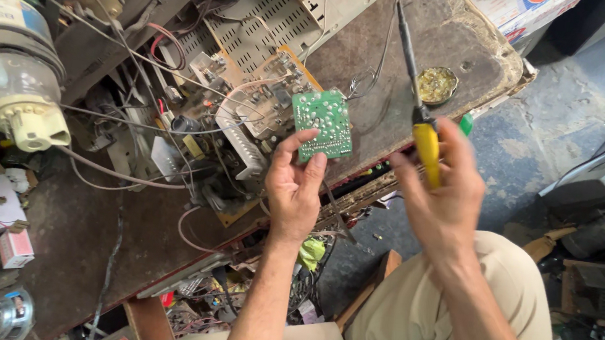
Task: The person solders a small green circuit board using a soldering iron and solder wire, then wipes the board with a cloth and brushes it with a green brush. The person handles the board and tools throughout the clip.
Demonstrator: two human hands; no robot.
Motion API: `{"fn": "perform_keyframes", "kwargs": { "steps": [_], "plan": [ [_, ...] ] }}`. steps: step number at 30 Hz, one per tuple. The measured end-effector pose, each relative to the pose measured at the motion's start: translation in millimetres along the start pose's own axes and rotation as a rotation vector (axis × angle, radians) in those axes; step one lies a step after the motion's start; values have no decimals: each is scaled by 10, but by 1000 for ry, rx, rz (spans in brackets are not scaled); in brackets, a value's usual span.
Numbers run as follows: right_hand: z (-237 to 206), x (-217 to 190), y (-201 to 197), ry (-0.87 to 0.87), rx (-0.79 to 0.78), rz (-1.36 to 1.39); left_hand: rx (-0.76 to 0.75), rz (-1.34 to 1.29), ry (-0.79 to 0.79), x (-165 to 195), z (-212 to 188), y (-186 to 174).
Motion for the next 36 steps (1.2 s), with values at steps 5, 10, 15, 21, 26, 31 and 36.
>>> {"fn": "perform_keyframes", "kwargs": {
  "steps": [5,10,15,21,26,31,36],
  "plan": [
    [-124,-248,-527,-202,139,-158,12,-115,7,-91,29,-25],
    [-368,-440,-608,-558,233,-644,6,-109,35,-109,33,-60],
    [-365,-219,-641,-507,202,-541,-15,-23,107,-45,17,-94],
    [-427,-148,-622,-533,225,-619,-37,16,136,-10,12,-103],
    [-444,-166,-557,-546,200,-637,-17,-37,121,-16,8,-116],
    [-419,-158,-516,-531,163,-597,-25,-27,138,3,0,-111],
    [-413,-143,-492,-543,167,-626,-39,-2,126,-9,-5,-115]
  ]
}}
Point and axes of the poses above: each hand's wrist, its own z-axis towards the middle knuckle, its own y-axis out of the palm, x = y × z, the point moved 10 cm from there along z, towards the middle knuckle, and after that the axes turned 9 degrees about y, right-handed, at the moved point
